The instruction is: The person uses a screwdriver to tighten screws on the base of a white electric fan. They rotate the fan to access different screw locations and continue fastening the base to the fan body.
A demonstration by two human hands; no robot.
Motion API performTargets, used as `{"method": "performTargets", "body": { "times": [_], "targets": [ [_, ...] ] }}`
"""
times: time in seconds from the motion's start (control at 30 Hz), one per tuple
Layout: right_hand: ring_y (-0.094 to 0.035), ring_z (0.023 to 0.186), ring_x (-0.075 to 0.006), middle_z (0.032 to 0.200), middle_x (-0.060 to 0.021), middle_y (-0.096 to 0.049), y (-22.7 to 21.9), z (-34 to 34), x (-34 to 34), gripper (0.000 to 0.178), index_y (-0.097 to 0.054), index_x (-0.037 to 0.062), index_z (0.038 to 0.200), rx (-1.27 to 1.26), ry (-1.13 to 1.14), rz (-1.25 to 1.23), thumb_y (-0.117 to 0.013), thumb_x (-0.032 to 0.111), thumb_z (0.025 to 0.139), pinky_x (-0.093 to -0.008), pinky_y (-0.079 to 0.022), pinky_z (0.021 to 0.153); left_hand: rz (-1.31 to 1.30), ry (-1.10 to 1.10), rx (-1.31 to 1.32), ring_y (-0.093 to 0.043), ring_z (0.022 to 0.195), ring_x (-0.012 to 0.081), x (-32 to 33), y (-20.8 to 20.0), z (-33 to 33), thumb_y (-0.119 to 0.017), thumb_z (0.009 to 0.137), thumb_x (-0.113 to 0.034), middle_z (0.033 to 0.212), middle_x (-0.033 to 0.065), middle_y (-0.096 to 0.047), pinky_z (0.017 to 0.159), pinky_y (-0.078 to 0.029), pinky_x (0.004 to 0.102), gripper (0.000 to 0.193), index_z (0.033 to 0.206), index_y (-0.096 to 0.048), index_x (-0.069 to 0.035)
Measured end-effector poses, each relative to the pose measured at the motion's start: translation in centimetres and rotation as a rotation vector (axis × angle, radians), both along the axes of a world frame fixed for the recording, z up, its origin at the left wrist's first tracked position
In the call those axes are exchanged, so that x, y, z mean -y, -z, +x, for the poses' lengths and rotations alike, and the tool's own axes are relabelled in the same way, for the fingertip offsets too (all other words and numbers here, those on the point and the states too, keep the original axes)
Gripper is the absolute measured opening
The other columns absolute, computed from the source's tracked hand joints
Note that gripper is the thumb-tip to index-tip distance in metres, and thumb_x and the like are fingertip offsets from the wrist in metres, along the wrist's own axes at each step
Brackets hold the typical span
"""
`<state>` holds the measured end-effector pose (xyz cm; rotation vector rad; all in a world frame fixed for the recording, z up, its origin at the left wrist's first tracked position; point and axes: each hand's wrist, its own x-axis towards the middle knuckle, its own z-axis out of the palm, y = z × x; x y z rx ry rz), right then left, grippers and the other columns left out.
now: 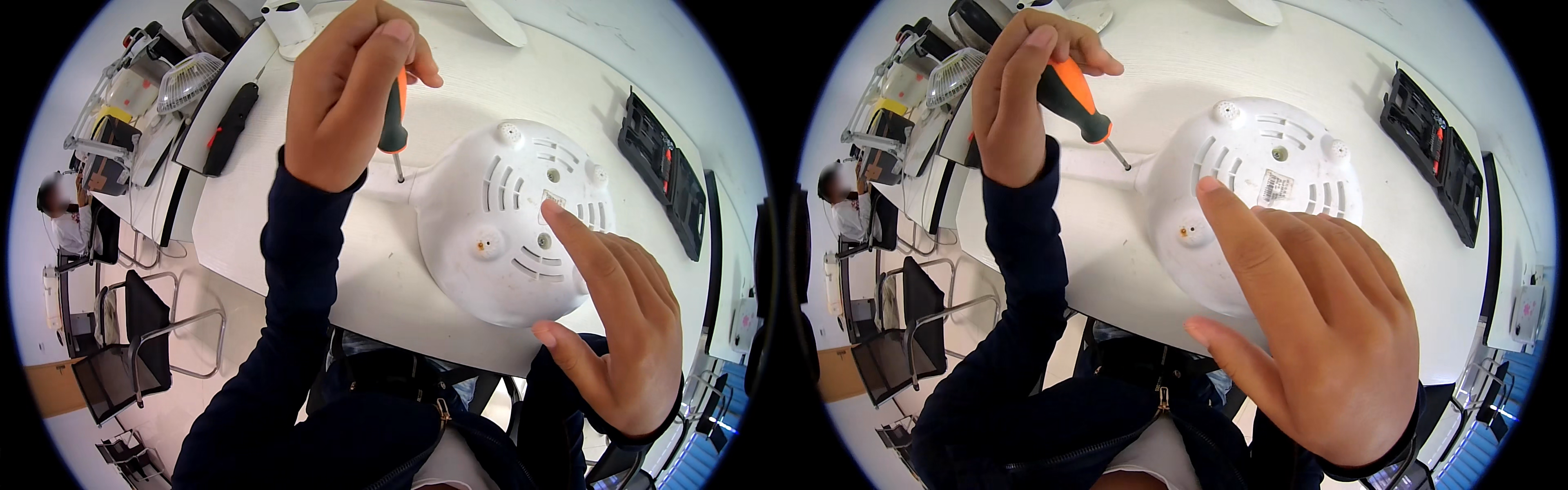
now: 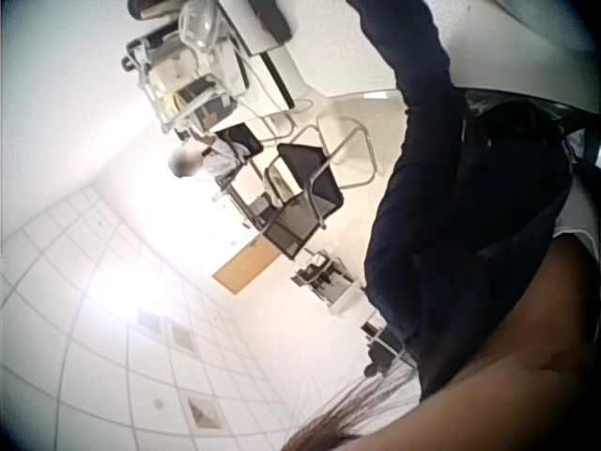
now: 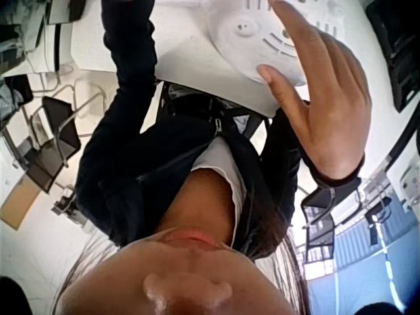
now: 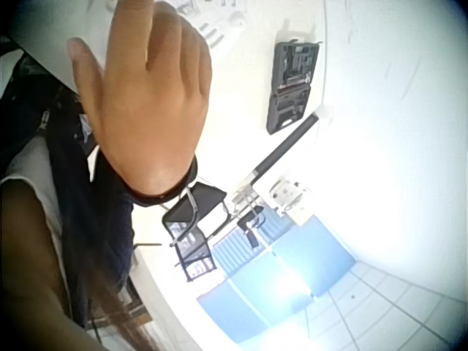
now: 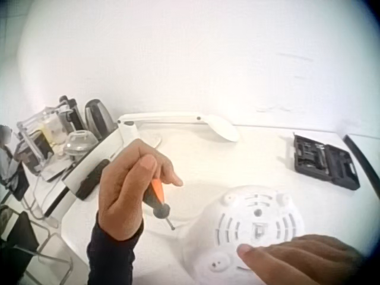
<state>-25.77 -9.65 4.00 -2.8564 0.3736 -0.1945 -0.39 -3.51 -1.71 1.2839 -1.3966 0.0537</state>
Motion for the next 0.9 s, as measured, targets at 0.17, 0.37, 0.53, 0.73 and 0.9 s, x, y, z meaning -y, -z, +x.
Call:
{"method": "performTargets", "body": {
  "times": [0.17, 0.37, 0.53, 0.73, 0.9],
  "targets": [
    [-0.058, 0.099, -0.0334, 0.114, -0.0180, -0.059, -0.1, -0.1, 0.0, 0.062, -0.049, 0.0012, 0.126, 0.004, 0.004, 0.022, -0.066, 0.034, 0.077, -0.0413, -0.044, 0.087, -0.064, 0.079, -0.252, -0.059, 0.058, 0.0228, 0.3, 0.5, 0.7, -0.041, 0.091, -0.025, 0.063, 0.0116, -0.053, 0.061, -0.049, 0.0319, 0.027, 0.074, -0.046, -0.005],
    [-0.058, 0.099, -0.0330, 0.113, -0.0180, -0.059, 0.1, 0.0, 0.0, 0.062, -0.049, 0.0020, 0.126, -0.005, 0.014, 0.013, -0.066, 0.035, 0.077, -0.0413, -0.045, 0.087, -0.024, 0.267, -0.272, -0.054, 0.056, 0.0222, -0.1, 0.2, 0.6, -0.042, 0.090, -0.026, 0.061, 0.0116, -0.048, 0.057, -0.046, 0.0315, 0.030, 0.066, -0.040, -0.007],
    [-0.059, 0.098, -0.0328, 0.113, -0.0177, -0.060, 0.2, 0.0, 0.0, 0.062, -0.049, 0.0024, 0.126, 0.005, 0.015, -0.013, -0.066, 0.035, 0.076, -0.0412, -0.045, 0.087, -0.009, 0.466, -0.283, -0.054, 0.063, 0.0223, -0.5, -0.1, 2.0, -0.039, 0.092, -0.028, 0.066, 0.0122, -0.049, 0.061, -0.046, 0.0312, 0.033, 0.067, -0.042, -0.007],
    [-0.059, 0.096, -0.0331, 0.111, -0.0181, -0.060, -0.1, 0.0, 0.0, 0.061, -0.050, 0.0021, 0.125, 0.009, 0.022, 0.012, -0.066, 0.035, 0.077, -0.0415, -0.045, 0.086, 0.127, 0.240, -0.224, -0.058, 0.074, 0.0147, -0.8, 0.0, 2.0, -0.058, 0.088, -0.023, 0.090, 0.0103, -0.058, 0.068, -0.047, 0.0249, 0.024, 0.095, -0.049, -0.003],
    [-0.058, 0.097, -0.0336, 0.113, -0.0182, -0.059, 0.1, 0.0, -0.1, 0.062, -0.048, 0.0012, 0.126, 0.010, -0.015, -0.022, -0.066, 0.033, 0.076, -0.0411, -0.045, 0.086, 0.078, -0.277, 0.042, -0.060, 0.073, 0.0141, -1.3, 0.1, 1.4, -0.064, 0.085, -0.026, 0.082, 0.0084, -0.060, 0.070, -0.046, 0.0253, 0.024, 0.085, -0.055, -0.003]
  ]
}}
